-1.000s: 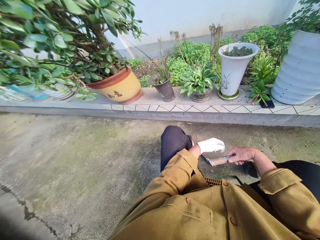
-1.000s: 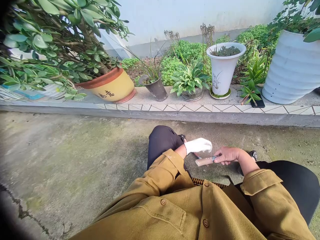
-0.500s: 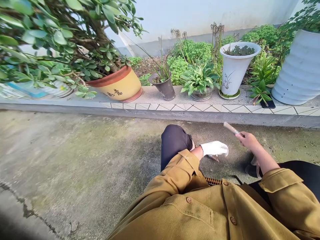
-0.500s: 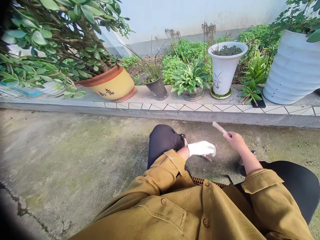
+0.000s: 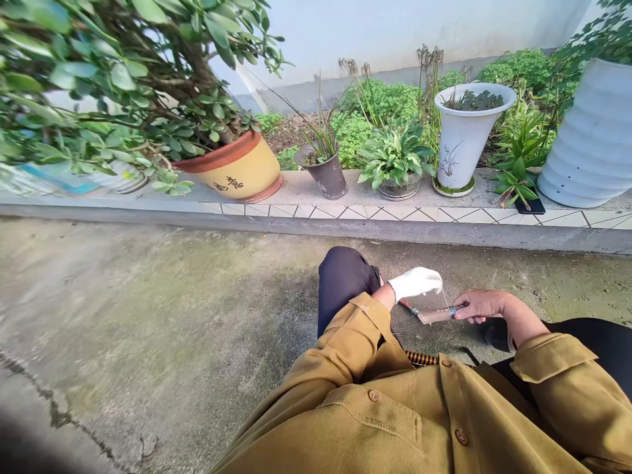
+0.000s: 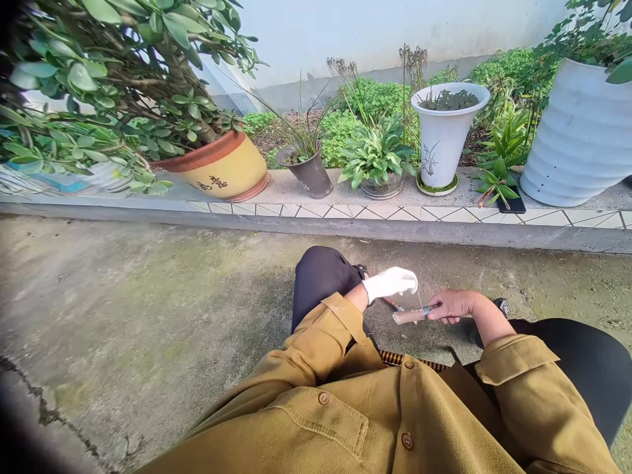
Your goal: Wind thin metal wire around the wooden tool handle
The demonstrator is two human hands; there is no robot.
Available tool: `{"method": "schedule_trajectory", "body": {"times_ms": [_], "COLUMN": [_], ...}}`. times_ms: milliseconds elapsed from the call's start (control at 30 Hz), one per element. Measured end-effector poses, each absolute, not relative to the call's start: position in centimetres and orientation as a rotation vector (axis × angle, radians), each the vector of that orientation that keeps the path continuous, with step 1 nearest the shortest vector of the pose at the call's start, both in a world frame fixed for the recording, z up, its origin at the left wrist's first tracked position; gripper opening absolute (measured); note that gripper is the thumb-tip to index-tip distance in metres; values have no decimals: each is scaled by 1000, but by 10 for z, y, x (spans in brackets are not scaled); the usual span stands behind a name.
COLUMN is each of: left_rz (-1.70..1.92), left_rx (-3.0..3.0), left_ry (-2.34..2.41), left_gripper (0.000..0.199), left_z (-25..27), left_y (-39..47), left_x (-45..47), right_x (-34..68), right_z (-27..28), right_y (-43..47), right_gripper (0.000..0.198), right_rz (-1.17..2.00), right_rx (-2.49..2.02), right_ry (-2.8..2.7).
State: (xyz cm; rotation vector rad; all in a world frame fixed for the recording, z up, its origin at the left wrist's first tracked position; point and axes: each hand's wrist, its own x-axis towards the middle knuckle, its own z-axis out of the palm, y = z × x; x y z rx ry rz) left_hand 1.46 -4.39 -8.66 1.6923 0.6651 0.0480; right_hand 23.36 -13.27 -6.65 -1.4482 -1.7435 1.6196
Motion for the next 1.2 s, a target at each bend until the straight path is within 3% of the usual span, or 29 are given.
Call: {"method": "schedule_trajectory", "body": {"times_ms": [167,367,600,733,833,933,1000,1200], "left_rz": [116,-7,28,14,-22,6,63,68], "left_rx": [1654,1580,1587,1597,1631,1661,1645,1540], "left_ry": [712,679,757,737,671,624,621,565], "left_gripper": [24,16,7,7,12,16,17,27], "left_z": [-99,-87,-71,-72,-76,-82,-88,-94], "left_y": [-45,-57,-65,-62,-54,-43,-39,-46], "left_x": [20,15,-2,6,12,12,12,17], "right_x": [251,265,261,242,226,222,230,265], "right_z": [-53,-76,-106,-111,-108,-93,-78,-54], "right_y": [-128,-117,-108,-114,-123,-130,-133,-131], "right_gripper": [44,44,38,35,30,44,52,49], "right_rz": [1656,1328,870,1129,1535,2099,2257,1621], "right_rx": [-1379,-1546,-2398,-2328,-2114,-1635,-1343,-1361], "right_ry": [-1524,-964,-1702,-2042,-2073,-1952,-1804,-1199]}}
